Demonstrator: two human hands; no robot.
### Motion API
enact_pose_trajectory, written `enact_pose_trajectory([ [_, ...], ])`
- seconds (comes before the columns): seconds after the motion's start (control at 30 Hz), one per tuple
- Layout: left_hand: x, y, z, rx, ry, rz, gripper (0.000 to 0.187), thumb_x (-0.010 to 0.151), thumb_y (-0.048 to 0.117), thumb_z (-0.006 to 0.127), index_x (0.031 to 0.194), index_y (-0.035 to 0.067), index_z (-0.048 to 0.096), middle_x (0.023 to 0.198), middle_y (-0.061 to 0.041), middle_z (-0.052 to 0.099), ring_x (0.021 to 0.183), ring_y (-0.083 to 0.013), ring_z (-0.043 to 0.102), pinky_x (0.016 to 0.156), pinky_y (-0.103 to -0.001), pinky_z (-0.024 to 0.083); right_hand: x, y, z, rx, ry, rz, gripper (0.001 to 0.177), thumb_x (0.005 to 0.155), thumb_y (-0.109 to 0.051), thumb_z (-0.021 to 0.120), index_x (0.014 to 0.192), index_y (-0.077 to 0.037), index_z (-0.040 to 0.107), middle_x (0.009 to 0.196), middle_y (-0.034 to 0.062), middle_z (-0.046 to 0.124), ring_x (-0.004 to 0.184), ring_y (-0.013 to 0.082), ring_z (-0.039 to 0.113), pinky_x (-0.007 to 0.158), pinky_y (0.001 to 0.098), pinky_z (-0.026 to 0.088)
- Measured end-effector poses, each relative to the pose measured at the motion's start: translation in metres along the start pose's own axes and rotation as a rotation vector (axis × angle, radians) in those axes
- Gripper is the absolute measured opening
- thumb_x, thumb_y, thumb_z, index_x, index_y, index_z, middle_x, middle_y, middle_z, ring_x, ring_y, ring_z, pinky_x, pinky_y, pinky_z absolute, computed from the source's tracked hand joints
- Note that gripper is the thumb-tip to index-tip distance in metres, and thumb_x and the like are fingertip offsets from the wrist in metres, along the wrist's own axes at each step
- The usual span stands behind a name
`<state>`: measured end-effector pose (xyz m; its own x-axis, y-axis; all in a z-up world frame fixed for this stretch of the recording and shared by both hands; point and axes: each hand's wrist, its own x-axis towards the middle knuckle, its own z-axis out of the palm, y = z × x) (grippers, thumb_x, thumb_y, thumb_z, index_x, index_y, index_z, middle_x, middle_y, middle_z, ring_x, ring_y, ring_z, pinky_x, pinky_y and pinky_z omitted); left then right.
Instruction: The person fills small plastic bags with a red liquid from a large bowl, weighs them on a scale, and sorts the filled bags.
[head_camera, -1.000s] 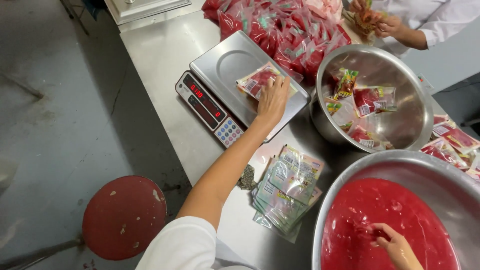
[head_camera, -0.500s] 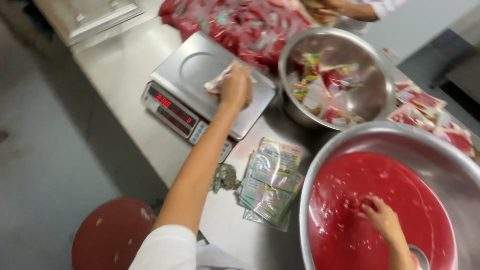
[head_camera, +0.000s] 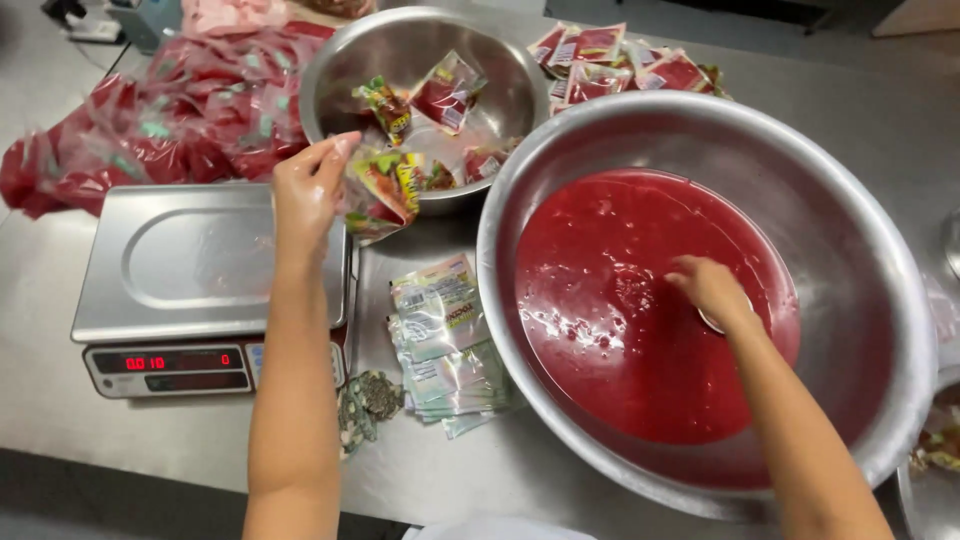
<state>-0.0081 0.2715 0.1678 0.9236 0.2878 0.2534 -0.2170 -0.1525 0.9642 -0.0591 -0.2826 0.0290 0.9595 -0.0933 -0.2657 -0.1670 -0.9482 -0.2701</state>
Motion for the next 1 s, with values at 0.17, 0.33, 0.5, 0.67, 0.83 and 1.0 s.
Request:
enact_pose_trajectory([
  [0.17,0.006,-0.014,-0.053,0.513,0.056,0.323,0.021,0.099,0.022,0.06,0.11,0.014,0.076,0.094,-0.005,0.074,0.085,-0.0175,0.066,0.078,-0.03,0.047,-0.017,0.057,-0.005,-0.044,-0.015,0.569,0.084,0.08,-0.057,0.067,0.148,-0.016,0.041,0.13,0.0225,0.061,0.116,0.0419,0.06,0.094,0.0511,0.046],
  [0.33,0.033,-0.069,-0.129,0.718,0.269,0.498,0.021,0.096,0.017,0.06,0.108,0.008,0.076,0.082,-0.017,0.067,0.073,-0.0328,0.06,0.072,-0.042,0.044,0.056,0.216,0.065,-0.12,-0.036,0.411,0.085,0.072,-0.067,0.068,0.129,-0.004,0.066,0.122,0.0271,0.07,0.107,0.0438,0.066,0.089,0.0479,0.048],
  [0.5,0.015,-0.084,-0.145,0.57,0.233,0.011,0.031,0.087,0.031,0.039,0.061,0.017,0.045,0.05,-0.005,0.064,0.052,-0.0235,0.064,0.054,-0.036,0.048,0.068,0.185,0.04,-0.168,-0.035,0.304,0.036,0.086,-0.04,0.07,0.087,-0.006,0.081,0.059,0.024,0.078,0.05,0.0371,0.073,0.053,0.0389,0.05],
  [0.67,-0.001,-0.156,-0.135,1.207,0.344,0.091,0.032,0.096,0.03,0.05,0.125,0.019,0.058,0.103,-0.014,0.055,0.088,-0.0383,0.059,0.069,-0.053,0.05,0.155,0.225,0.056,0.035,0.15,0.191,0.044,0.08,-0.013,0.08,0.116,0.012,0.075,0.089,0.0334,0.077,0.071,0.0458,0.073,0.071,0.0426,0.052],
  [0.83,-0.027,-0.101,-0.106,1.446,0.388,0.064,0.051,0.082,0.024,0.072,0.128,0.018,0.051,0.111,-0.009,0.055,0.093,-0.0261,0.057,0.07,-0.039,0.052,0.21,0.215,0.068,0.107,0.266,-0.14,0.032,0.101,-0.013,0.069,0.12,0.013,0.072,0.092,0.0299,0.071,0.08,0.0427,0.069,0.066,0.0458,0.05],
  [1.0,-0.024,-0.111,-0.099,1.545,0.385,0.088,0.056,0.084,0.018,0.073,0.133,0.017,0.046,0.125,-0.013,0.055,0.096,-0.0241,0.057,0.072,-0.036,0.05,0.212,0.194,0.068,0.21,0.412,-0.41,0.03,0.122,-0.014,0.058,0.124,0.014,0.07,0.096,0.0265,0.065,0.089,0.0397,0.065,0.062,0.049,0.048],
])
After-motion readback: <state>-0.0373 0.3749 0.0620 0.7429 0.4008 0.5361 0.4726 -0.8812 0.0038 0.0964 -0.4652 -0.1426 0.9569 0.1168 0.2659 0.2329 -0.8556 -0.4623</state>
